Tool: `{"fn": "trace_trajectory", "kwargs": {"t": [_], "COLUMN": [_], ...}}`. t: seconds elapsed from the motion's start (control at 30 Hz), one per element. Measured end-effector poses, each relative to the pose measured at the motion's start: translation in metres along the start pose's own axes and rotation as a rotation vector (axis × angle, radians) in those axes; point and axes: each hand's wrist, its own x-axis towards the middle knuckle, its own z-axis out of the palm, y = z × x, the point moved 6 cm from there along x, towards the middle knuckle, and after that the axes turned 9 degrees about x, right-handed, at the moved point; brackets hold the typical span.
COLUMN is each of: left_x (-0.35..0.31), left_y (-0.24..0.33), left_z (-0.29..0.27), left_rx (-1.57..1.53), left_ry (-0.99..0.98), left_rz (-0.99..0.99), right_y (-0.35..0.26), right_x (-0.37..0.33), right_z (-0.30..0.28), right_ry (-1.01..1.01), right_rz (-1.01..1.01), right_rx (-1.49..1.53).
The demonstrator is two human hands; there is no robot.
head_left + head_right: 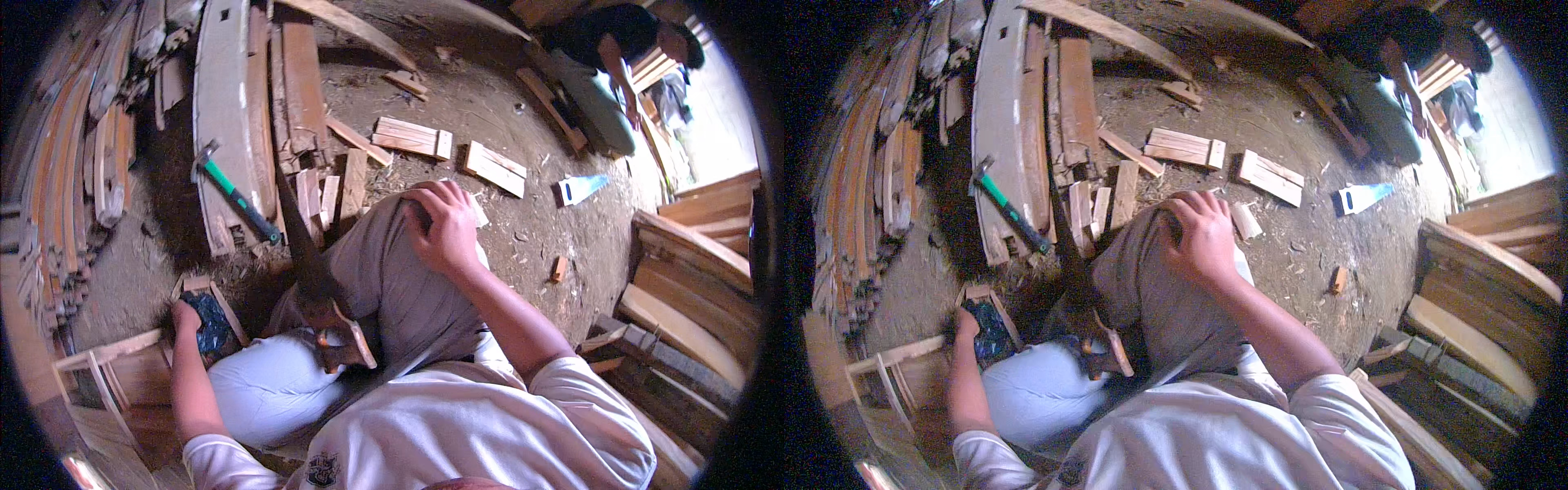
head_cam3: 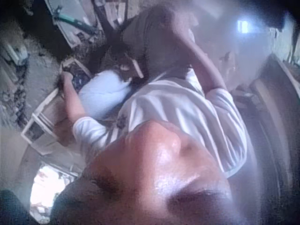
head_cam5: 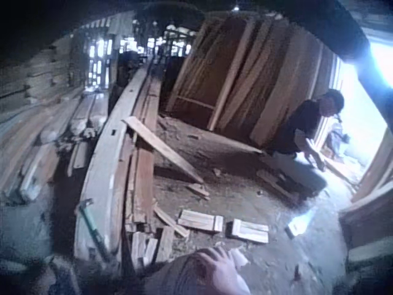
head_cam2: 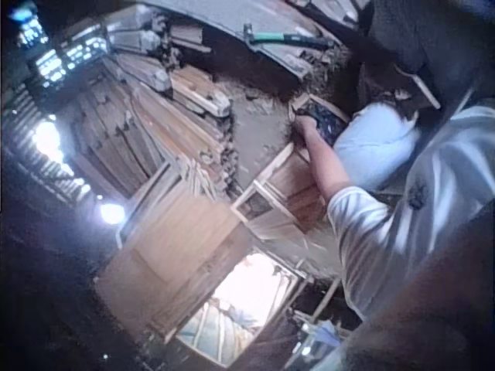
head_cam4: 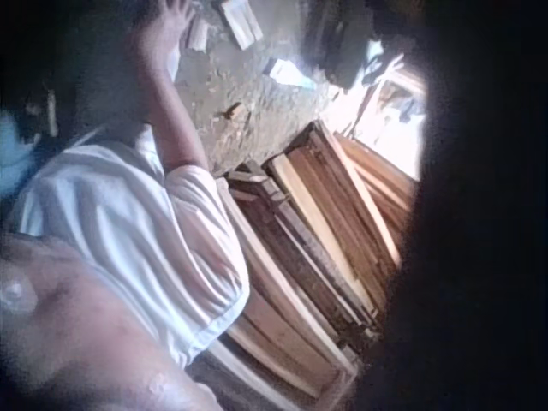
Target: The person sits on the floor and assembles small wooden pieces into a rectangular frame. They use a hammer to drive nails into the wood and a saw to cut a piece to size. The person arranges the pieces and secures them together.
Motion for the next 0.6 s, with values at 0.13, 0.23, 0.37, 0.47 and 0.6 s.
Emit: {"fn": "trace_trajectory", "kwargs": {"t": [0.13, 0.23, 0.37, 0.47, 0.6], "left_x": [-0.002, -0.013, -0.004, -0.003, -0.029], "left_y": [-0.021, -0.007, -0.026, -0.025, 0.025], "left_z": [-0.025, -0.041, -0.050, -0.052, -0.064], "left_rx": [-0.014, 0.025, 0.047, 0.130, 0.094], "left_ry": [0.043, -0.008, -0.114, 0.000, -0.017], "left_rz": [-0.051, 0.001, 0.012, 0.025, 0.154], "right_y": [-0.003, 0.002, 0.003, 0.003, 0.013], "right_x": [-0.001, -0.004, -0.004, 0.000, -0.004], "right_z": [0.001, 0.003, 0.002, -0.002, -0.008], "right_ry": [0.023, 0.017, 0.009, 0.002, 0.004], "right_rz": [-0.023, 0.010, 0.017, 0.027, 0.027], "right_rx": [0.064, 0.051, 0.068, 0.084, 0.035]}}
